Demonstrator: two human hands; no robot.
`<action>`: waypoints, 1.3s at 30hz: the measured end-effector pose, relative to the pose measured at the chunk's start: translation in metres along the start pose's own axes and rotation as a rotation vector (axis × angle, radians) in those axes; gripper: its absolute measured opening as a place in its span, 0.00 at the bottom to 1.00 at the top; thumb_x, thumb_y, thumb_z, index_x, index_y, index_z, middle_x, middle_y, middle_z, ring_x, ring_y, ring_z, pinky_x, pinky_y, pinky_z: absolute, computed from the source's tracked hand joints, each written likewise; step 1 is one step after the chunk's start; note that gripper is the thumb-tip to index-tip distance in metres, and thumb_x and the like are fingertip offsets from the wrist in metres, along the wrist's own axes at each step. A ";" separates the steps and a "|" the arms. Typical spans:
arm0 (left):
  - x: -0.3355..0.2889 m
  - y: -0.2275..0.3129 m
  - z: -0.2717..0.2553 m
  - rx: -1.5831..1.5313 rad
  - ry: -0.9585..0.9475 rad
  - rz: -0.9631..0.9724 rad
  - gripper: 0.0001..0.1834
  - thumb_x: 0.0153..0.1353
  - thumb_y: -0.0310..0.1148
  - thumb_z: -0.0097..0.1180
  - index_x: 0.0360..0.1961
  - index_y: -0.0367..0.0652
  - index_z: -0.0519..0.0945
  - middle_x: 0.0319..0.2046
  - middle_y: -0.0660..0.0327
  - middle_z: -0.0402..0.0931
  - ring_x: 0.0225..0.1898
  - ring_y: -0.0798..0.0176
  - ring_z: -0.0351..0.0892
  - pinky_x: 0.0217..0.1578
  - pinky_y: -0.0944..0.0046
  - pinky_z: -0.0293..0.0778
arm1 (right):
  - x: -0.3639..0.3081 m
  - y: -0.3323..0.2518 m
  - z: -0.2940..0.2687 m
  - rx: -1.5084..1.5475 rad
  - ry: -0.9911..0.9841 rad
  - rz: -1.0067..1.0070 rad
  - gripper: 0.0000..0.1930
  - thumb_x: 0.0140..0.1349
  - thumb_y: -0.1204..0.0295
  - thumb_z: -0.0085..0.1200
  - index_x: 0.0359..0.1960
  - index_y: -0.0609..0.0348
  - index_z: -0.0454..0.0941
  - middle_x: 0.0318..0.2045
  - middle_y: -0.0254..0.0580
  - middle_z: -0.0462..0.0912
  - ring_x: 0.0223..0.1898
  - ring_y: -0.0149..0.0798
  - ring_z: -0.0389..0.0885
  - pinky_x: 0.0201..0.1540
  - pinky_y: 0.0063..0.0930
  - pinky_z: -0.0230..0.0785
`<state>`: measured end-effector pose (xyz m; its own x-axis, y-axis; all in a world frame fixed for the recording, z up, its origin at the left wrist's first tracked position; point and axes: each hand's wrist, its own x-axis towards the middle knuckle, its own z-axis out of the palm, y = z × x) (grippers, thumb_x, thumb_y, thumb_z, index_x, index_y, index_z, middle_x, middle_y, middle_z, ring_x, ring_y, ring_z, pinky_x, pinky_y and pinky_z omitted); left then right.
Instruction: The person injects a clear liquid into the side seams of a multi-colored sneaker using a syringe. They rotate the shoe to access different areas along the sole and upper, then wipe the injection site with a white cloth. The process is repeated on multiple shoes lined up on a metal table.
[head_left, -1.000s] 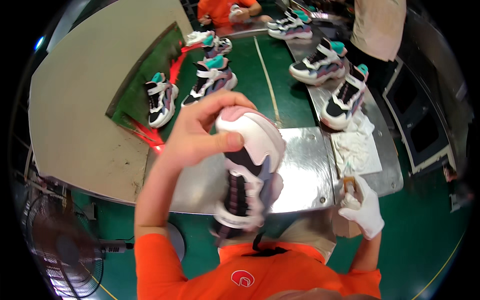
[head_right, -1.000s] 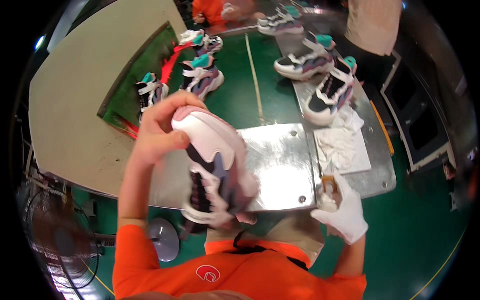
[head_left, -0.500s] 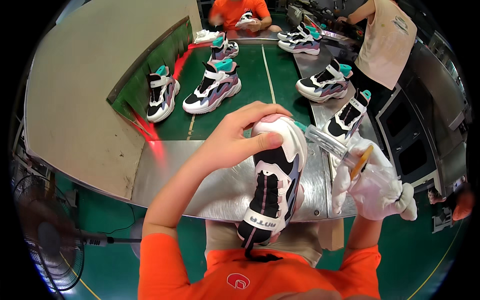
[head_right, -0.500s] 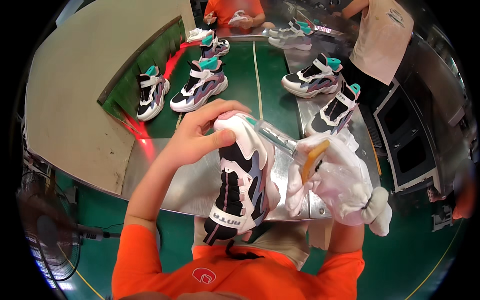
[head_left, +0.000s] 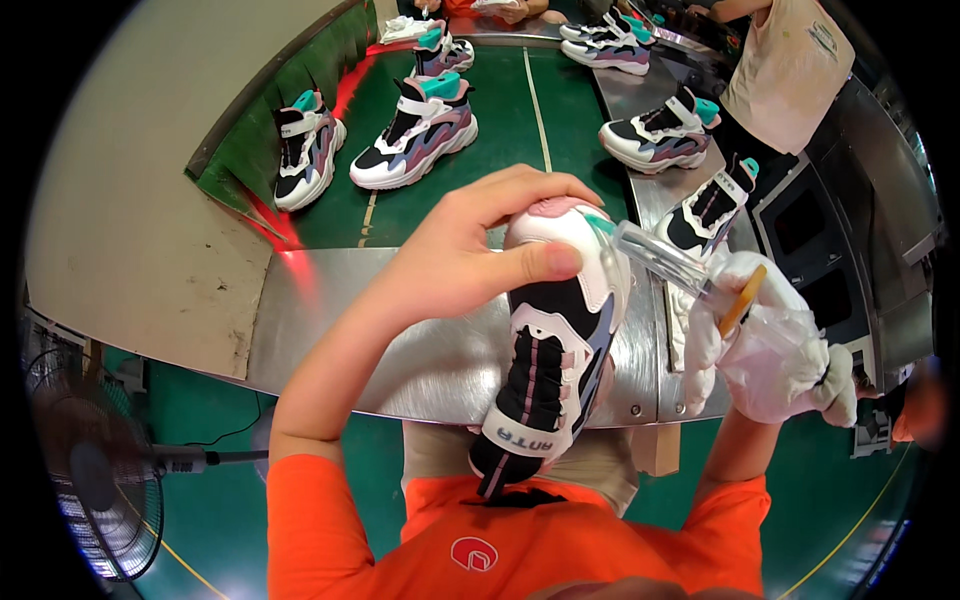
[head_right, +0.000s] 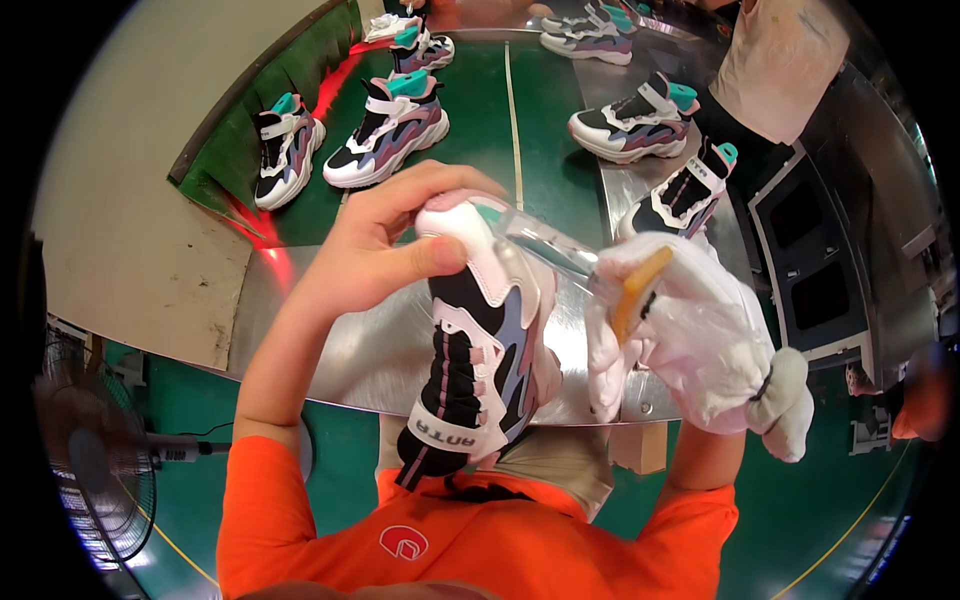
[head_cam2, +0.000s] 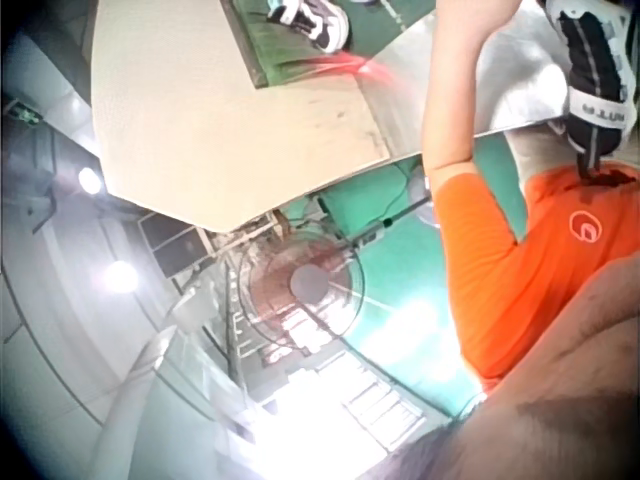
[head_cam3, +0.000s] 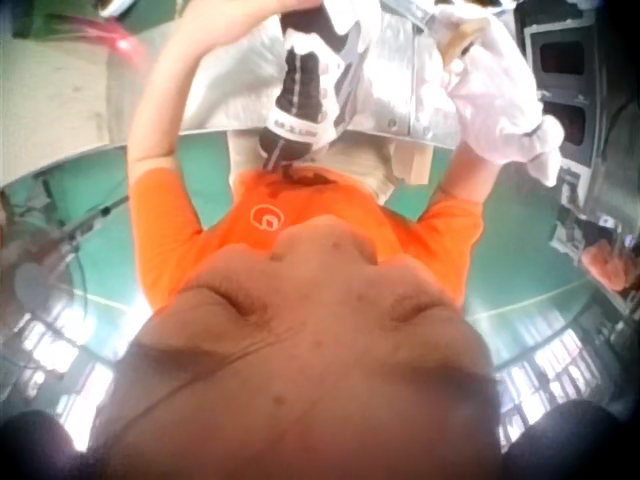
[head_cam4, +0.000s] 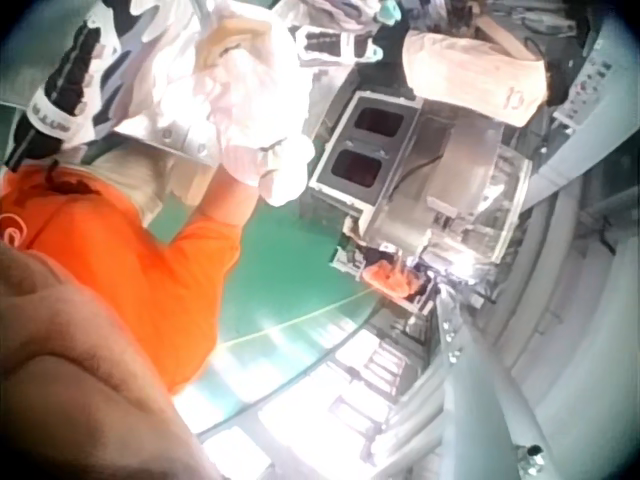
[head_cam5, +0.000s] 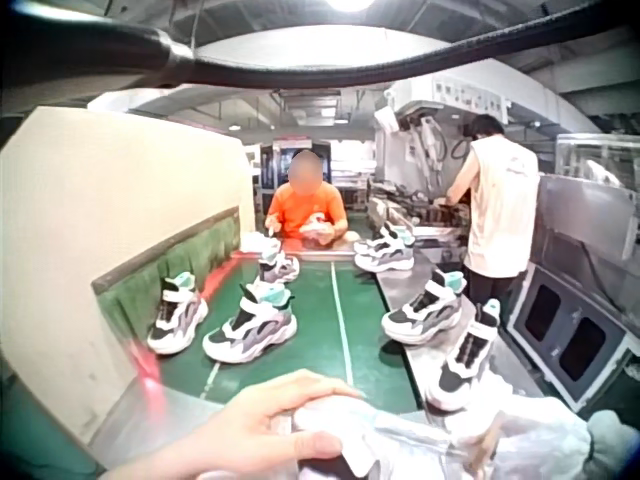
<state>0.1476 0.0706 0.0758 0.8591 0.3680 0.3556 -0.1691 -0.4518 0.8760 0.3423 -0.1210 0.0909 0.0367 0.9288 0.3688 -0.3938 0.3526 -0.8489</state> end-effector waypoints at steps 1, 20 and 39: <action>-0.001 -0.002 0.000 -0.030 0.012 -0.010 0.27 0.58 0.41 0.64 0.54 0.36 0.76 0.48 0.60 0.74 0.50 0.66 0.74 0.52 0.65 0.69 | 0.001 -0.002 0.000 0.001 0.021 0.052 0.34 0.58 0.55 0.58 0.52 0.78 0.65 0.27 0.62 0.76 0.19 0.49 0.77 0.19 0.34 0.74; -0.053 -0.091 -0.002 -0.390 0.416 -0.150 0.36 0.61 0.50 0.61 0.60 0.32 0.69 0.53 0.55 0.74 0.54 0.63 0.73 0.55 0.65 0.68 | 0.008 0.080 -0.041 0.090 0.003 0.133 0.32 0.60 0.55 0.55 0.50 0.78 0.64 0.28 0.61 0.74 0.16 0.47 0.75 0.15 0.32 0.69; -0.056 -0.114 0.023 -0.430 0.535 -0.162 0.39 0.63 0.52 0.56 0.62 0.30 0.63 0.56 0.51 0.71 0.58 0.57 0.72 0.60 0.58 0.66 | -0.045 0.070 -0.075 0.272 0.092 0.627 0.59 0.24 0.48 0.75 0.54 0.83 0.63 0.35 0.65 0.77 0.26 0.48 0.82 0.28 0.33 0.79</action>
<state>0.1300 0.0826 -0.0511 0.5531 0.8023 0.2244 -0.3299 -0.0364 0.9433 0.3818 -0.1298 -0.0131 -0.2002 0.9582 -0.2045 -0.5824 -0.2843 -0.7616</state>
